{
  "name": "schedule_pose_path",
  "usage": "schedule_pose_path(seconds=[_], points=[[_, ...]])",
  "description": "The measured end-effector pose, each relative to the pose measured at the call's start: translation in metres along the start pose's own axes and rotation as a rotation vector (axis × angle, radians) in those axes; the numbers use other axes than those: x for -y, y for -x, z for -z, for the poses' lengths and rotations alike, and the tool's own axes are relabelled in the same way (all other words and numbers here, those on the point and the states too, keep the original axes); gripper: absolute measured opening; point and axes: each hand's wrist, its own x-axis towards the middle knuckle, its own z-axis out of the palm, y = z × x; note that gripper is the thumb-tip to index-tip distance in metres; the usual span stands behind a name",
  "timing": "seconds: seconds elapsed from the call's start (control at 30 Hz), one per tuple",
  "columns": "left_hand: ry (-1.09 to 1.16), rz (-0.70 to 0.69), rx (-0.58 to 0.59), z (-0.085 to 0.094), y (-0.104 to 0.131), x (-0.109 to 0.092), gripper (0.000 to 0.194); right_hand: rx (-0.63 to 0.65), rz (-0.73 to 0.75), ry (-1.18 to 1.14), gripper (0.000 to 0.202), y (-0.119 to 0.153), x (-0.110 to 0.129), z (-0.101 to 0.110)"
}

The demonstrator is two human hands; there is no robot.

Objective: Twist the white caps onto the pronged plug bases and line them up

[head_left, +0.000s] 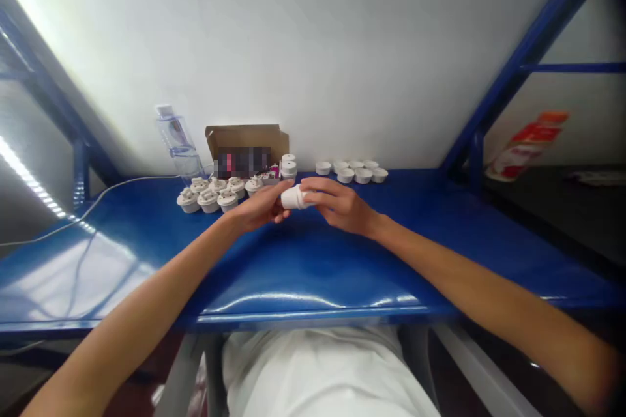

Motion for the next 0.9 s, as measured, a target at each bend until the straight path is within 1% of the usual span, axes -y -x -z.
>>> schedule_pose_path(seconds=[0.07, 0.2, 0.3, 0.37, 0.5, 0.53, 0.6, 0.73, 0.8, 0.9], points=[[0.018, -0.006, -0.001, 0.001, 0.0, 0.001, 0.046, -0.017, -0.007, 0.005, 0.026, 0.0, 0.0, 0.0], [-0.015, -0.028, -0.041, 0.003, -0.002, 0.006, 0.045, -0.062, -0.01, -0.017, 0.036, 0.002, -0.004, -0.002], [-0.025, -0.059, -0.042, 0.002, -0.003, 0.008, 0.045, -0.073, -0.069, -0.052, 0.038, 0.003, -0.005, -0.005], [-0.024, -0.093, -0.033, 0.0, -0.002, 0.008, 0.045, -0.096, -0.176, -0.103, 0.041, 0.003, -0.005, -0.008], [-0.013, -0.15, -0.023, -0.004, -0.001, 0.006, 0.042, -0.195, -0.549, -0.305, 0.047, 0.002, -0.003, -0.015], [-0.015, -0.16, -0.027, -0.004, 0.0, 0.006, 0.042, -0.216, -0.628, -0.361, 0.049, 0.001, -0.003, -0.016], [-0.034, -0.178, -0.041, -0.005, 0.0, 0.007, 0.042, -0.245, -0.738, -0.479, 0.05, -0.001, -0.005, -0.019], [-0.116, -0.25, -0.07, -0.007, -0.002, 0.009, 0.043, -0.244, -0.896, -0.738, 0.046, -0.005, -0.006, -0.02], [-0.2, -0.306, -0.104, -0.008, -0.003, 0.01, 0.041, -0.237, -0.933, -0.817, 0.043, -0.005, -0.005, -0.02], [-0.369, -0.414, -0.171, -0.01, -0.004, 0.01, 0.04, -0.255, -0.946, -0.901, 0.04, -0.005, -0.004, -0.02]])
